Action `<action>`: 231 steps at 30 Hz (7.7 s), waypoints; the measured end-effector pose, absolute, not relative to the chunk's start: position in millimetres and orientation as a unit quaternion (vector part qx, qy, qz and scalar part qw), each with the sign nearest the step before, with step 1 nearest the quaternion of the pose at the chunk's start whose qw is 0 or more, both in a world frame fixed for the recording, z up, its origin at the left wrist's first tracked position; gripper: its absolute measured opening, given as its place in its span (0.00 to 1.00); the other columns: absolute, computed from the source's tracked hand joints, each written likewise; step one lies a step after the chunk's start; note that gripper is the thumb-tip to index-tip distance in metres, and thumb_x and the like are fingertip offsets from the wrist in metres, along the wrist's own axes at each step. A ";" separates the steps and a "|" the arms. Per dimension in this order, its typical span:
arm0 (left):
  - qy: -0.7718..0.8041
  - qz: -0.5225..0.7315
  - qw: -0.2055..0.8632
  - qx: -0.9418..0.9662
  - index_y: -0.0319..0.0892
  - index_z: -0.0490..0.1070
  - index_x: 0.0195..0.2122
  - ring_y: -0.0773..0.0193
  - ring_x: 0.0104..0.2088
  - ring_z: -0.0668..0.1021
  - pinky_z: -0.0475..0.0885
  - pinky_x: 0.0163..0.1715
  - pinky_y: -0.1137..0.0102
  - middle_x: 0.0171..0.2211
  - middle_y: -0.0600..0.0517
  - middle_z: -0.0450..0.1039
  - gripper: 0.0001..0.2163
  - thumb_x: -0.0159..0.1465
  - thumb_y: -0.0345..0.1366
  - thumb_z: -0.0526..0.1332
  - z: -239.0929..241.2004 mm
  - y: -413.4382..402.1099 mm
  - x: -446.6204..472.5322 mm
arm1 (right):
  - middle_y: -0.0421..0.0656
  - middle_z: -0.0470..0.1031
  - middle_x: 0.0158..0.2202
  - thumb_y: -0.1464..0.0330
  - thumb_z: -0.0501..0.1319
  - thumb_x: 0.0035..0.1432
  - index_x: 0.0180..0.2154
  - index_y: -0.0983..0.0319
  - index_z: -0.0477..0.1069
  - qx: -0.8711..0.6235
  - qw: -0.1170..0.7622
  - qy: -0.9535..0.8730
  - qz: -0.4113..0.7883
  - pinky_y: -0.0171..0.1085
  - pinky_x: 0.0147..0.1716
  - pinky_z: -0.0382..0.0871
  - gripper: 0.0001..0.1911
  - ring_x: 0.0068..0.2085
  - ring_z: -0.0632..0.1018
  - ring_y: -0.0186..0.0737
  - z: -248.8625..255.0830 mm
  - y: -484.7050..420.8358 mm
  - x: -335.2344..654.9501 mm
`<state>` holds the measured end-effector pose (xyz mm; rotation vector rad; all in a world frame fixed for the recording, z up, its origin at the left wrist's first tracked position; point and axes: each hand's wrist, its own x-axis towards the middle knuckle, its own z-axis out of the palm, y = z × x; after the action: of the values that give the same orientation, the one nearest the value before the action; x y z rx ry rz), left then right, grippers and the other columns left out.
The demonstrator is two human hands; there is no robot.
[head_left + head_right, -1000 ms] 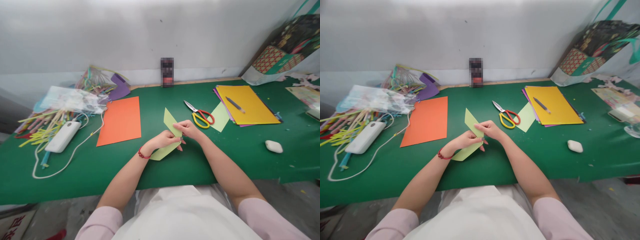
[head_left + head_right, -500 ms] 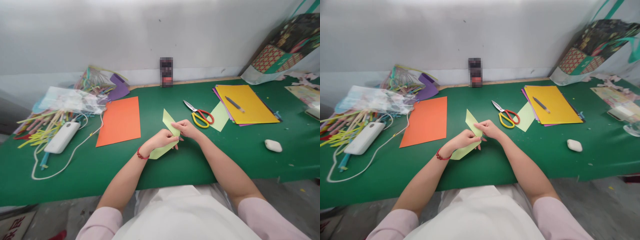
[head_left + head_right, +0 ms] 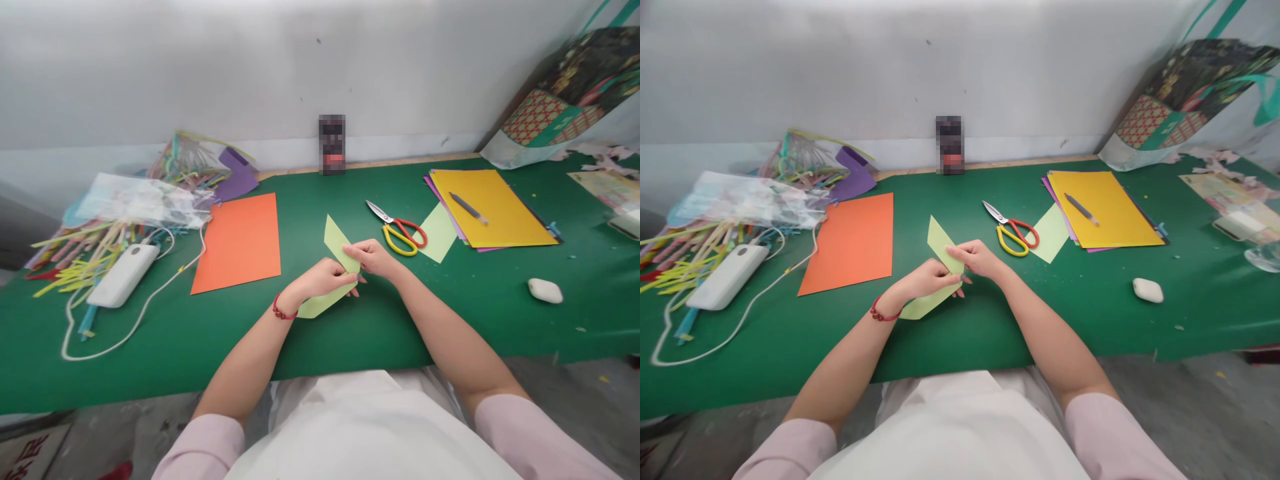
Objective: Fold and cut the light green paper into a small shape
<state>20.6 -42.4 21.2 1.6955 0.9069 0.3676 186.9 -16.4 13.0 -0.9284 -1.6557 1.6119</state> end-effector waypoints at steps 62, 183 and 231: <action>0.440 0.178 0.590 0.653 0.37 0.74 0.27 0.61 0.32 0.81 0.73 0.39 0.69 0.29 0.47 0.80 0.14 0.61 0.43 0.58 17.4 -40.0 26.9 | 0.36 0.63 0.16 0.48 0.59 0.50 0.19 0.62 0.63 -0.436 0.309 -0.653 0.536 0.32 0.17 0.56 0.25 0.18 0.66 0.31 12.2 -13.1 188.1; 0.312 0.486 0.328 0.748 0.47 0.79 0.34 0.61 0.36 0.78 0.74 0.39 0.64 0.37 0.49 0.75 0.08 0.52 0.39 0.70 14.2 -29.4 8.7 | 0.29 0.53 0.11 0.56 0.69 0.40 0.19 0.61 0.60 -0.389 0.395 -0.500 0.666 0.29 0.13 0.45 0.22 0.13 0.55 0.24 15.5 -4.7 194.1; 0.414 0.523 0.186 0.721 0.43 0.72 0.50 0.62 0.44 0.78 0.74 0.45 0.67 0.44 0.47 0.75 0.13 0.65 0.34 0.56 -2.2 -41.3 33.0 | 0.37 0.67 0.13 0.47 0.66 0.40 0.20 0.62 0.64 -0.439 0.499 -0.527 0.529 0.30 0.10 0.62 0.26 0.12 0.67 0.30 12.2 -8.0 182.3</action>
<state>33.0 -41.3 -2.2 2.0296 1.1670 1.4738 182.3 -8.0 12.2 -1.0624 -1.2749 1.2804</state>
